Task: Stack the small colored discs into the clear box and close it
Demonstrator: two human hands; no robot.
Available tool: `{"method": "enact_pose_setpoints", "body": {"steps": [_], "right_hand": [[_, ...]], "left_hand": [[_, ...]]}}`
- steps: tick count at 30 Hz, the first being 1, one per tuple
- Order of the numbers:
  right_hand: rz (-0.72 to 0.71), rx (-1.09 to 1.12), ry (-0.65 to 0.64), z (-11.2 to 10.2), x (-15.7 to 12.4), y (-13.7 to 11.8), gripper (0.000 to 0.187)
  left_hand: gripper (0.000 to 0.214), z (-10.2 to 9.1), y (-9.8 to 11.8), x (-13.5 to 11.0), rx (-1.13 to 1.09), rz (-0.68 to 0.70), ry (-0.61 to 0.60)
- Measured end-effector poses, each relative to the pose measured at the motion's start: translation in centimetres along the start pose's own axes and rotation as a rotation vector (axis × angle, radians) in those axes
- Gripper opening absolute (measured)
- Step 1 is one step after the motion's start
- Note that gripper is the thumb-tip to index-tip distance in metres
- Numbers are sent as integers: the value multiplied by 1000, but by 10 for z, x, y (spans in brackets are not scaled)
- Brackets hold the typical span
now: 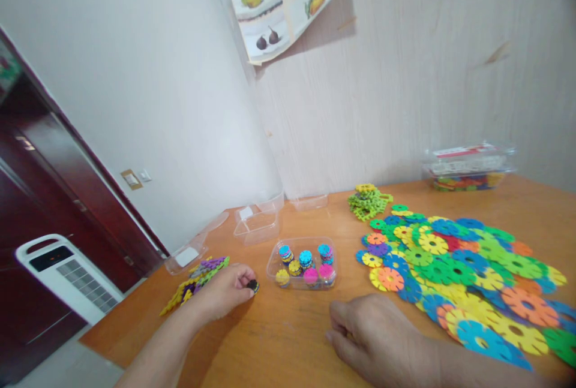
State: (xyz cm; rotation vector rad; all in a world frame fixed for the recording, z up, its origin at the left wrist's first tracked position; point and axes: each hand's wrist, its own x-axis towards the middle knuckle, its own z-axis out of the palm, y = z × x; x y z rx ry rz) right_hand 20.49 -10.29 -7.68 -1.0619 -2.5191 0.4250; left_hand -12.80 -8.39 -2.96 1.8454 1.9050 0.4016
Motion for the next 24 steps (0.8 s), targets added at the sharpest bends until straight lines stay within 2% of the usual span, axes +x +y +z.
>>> {"method": "enact_pose_setpoints", "body": {"steps": [4,8,11,15,24], "right_hand": [[-4,-2,8,-1,0,-1,23],[5,3,2,-4,1,-3,24],[8,7,6,-4,2,-3,24],[-5,1,20,-2,2,-2,23],[-10,14,28,4,1,3,23]], "left_hand": [[28,-7,5,0,-10,4,73],[30,-13,30,-2,-57,71,163],[27,-13,53,2,-87,185,93],[29,-8,73,11,9,291,37],[20,-5,82,31,312,324,-4]]}}
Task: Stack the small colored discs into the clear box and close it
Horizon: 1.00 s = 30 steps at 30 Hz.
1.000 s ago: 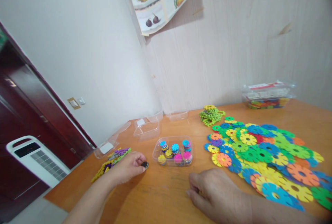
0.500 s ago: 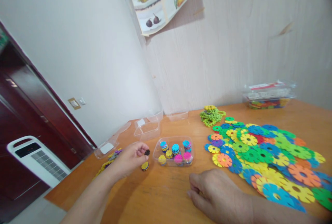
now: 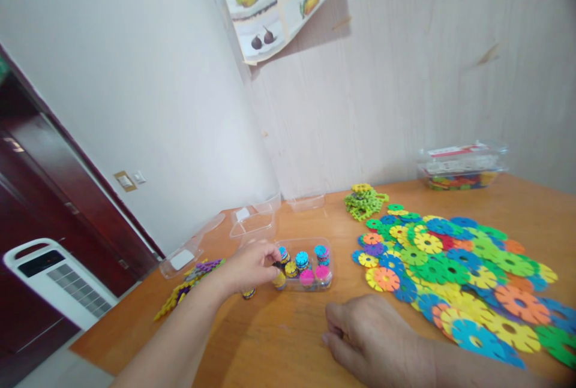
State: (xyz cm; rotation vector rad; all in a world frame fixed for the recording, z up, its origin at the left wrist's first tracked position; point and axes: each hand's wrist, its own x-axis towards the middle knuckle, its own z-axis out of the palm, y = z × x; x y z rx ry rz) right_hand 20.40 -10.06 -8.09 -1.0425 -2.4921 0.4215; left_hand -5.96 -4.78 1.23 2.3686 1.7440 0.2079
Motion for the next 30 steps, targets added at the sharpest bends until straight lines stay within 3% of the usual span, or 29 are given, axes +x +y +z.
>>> {"method": "enact_pose_setpoints", "body": {"steps": [13,23,30], "right_hand": [[5,-20,-8,-1,0,-1,24],[11,-14,-29,-5,0,-4,25],[21,-16,-37,-3,-1,-3,25]], "left_hand": [[19,-11,11,2,95,-45,-145],[21,-1,10,-3,4,-34,49],[27,6,3,-5,-59,45,13]]}}
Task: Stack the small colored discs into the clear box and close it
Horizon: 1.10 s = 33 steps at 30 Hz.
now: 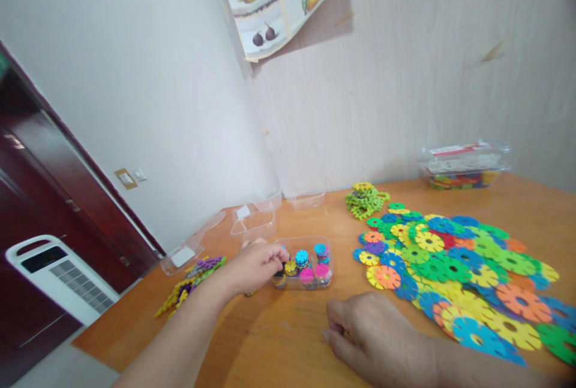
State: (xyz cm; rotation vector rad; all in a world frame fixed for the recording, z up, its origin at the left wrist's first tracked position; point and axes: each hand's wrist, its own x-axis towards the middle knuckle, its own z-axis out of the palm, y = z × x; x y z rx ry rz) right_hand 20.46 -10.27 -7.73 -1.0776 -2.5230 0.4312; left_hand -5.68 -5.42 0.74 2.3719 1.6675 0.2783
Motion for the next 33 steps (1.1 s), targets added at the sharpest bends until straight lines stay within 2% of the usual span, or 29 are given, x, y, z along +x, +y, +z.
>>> {"method": "enact_pose_setpoints", "body": {"steps": [6,13,17,20,23,26,30,33], "right_hand": [[-9,12,10,-2,0,-2,24],[-9,-1,10,0,1,-1,25],[-11,-14,10,-1,0,-1,25],[-17,-9,12,-1,0,-1,24],[-11,0,6,0,0,0,24],[-2,6,-3,0,1,0,25],[-1,14,-3,-2,0,-1,26],[4,9,-3,-5,0,-3,24]], "left_hand": [[27,-4,3,-1,99,17,20],[29,4,-3,2,139,50,18],[27,1,0,-1,112,28,48],[29,-4,1,-4,-2,-22,91],[31,-7,-10,-11,-174,-82,125],[28,-1,-32,-23,-227,-188,188],[31,11,-58,-45,-212,-304,102],[36,16,-65,-56,-168,-317,44]]}}
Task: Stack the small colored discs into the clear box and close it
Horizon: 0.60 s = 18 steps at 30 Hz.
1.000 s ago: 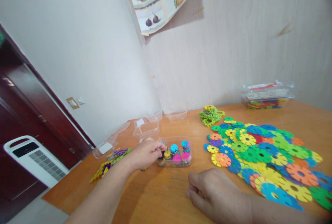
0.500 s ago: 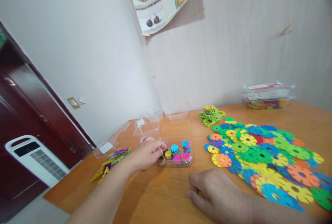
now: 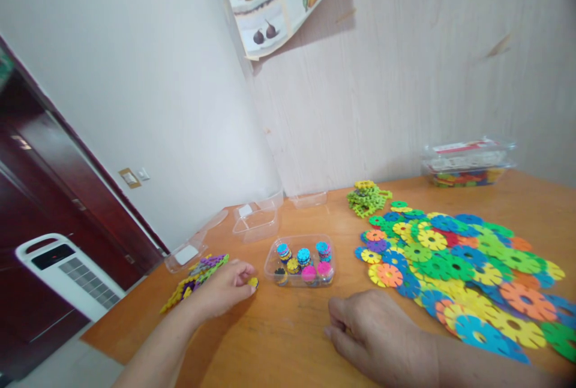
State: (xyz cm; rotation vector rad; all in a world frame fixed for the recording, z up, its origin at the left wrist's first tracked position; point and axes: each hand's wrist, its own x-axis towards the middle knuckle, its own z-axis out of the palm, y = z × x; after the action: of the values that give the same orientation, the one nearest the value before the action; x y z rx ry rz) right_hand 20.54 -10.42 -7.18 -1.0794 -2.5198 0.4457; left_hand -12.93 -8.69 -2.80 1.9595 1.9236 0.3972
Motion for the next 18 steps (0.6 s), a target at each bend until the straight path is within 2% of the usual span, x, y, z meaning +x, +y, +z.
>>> {"method": "enact_pose_setpoints", "body": {"steps": [9,12,16,18], "right_hand": [[-10,11,-6,1,0,0,25],[-10,11,-2,2,0,0,25],[-10,8,-1,0,0,-1,25],[-9,5,1,-1,0,-1,25]], "left_hand": [[28,5,-5,-1,0,3,-3],[29,1,-3,-1,-22,-6,41],[31,-12,16,1,-39,64,196],[32,-17,32,4,-36,128,212]]}}
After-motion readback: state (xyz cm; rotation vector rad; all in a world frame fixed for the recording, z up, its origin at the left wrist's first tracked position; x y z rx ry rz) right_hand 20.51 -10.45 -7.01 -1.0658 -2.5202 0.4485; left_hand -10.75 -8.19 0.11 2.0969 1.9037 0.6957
